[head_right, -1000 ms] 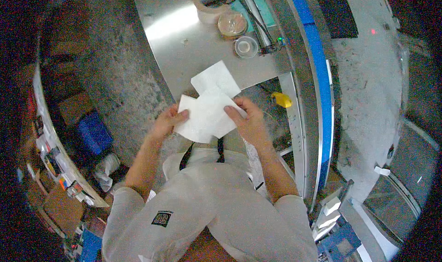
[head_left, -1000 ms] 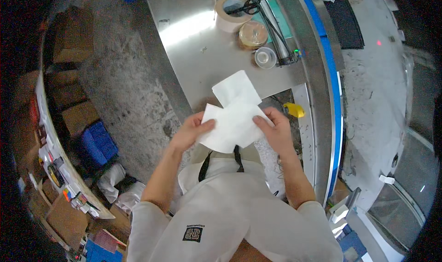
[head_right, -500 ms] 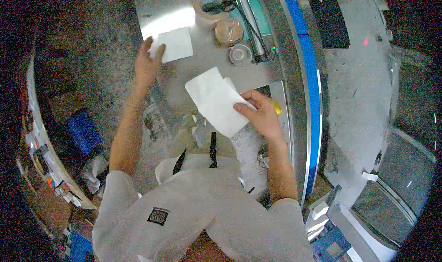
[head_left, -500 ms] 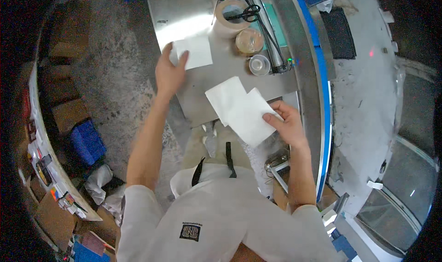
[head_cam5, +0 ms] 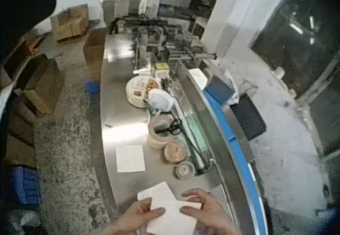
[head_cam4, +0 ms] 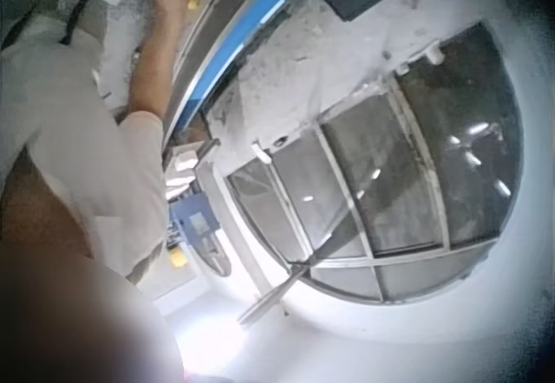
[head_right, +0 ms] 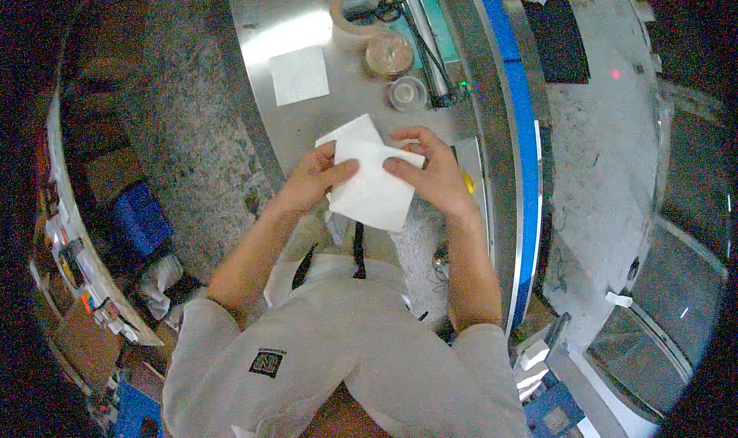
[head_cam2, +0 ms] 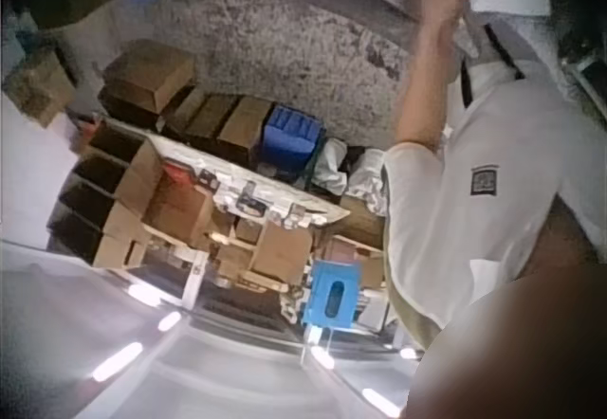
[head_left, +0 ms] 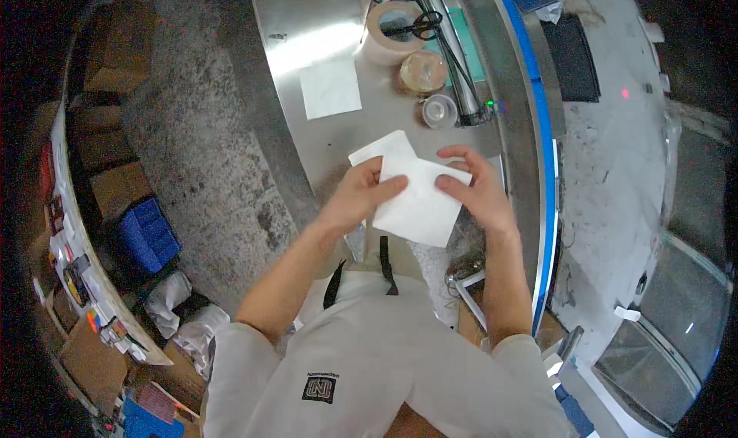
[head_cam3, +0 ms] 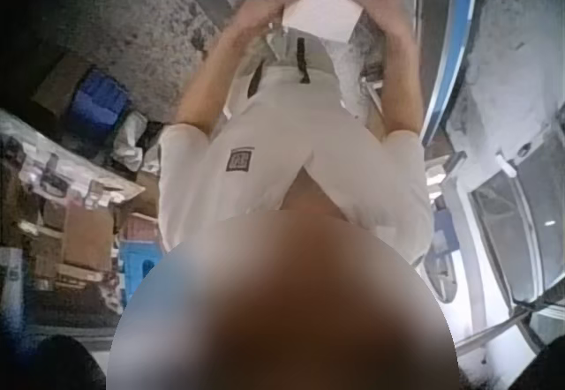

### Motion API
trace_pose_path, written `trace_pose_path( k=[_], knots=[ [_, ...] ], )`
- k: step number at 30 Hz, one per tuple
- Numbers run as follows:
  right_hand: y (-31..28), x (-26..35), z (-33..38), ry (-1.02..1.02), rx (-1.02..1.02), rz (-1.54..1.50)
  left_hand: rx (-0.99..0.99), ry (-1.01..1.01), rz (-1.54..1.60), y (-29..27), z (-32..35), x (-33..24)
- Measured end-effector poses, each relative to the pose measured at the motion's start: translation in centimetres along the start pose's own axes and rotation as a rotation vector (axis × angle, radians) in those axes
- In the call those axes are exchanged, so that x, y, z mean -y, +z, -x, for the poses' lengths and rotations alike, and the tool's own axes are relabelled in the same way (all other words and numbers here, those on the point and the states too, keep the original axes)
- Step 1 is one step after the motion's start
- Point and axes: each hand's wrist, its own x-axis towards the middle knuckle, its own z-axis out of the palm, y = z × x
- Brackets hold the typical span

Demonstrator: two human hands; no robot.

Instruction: Inspecting folded paper bundles and placing them onto a conveyor belt in a manufacturing facility.

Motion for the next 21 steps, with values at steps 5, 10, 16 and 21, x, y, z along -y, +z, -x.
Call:
trace_pose_path(
  k=[5, 10, 16, 21],
  knots=[
    [1.6, -3.3, 0.0, -0.125, -0.025, -0.180, -0.253, 0.173, 0.622, 0.8, -0.2, -0.4],
    [1.6, -1.5, -0.3, -0.132, -0.003, -0.176, -0.205, 0.246, 0.647, -0.2, 0.5, -1.3],
    [-0.3, 2.8, -0.9, -0.167, 0.126, 0.114, -0.095, 0.080, 0.091, -1.9, 3.3, -5.4],
    [1.6, 3.3, -2.0, -0.112, -0.087, -0.203, -0.100, 0.086, -0.001, -1.4, 3.1, -3.9]
  ],
)
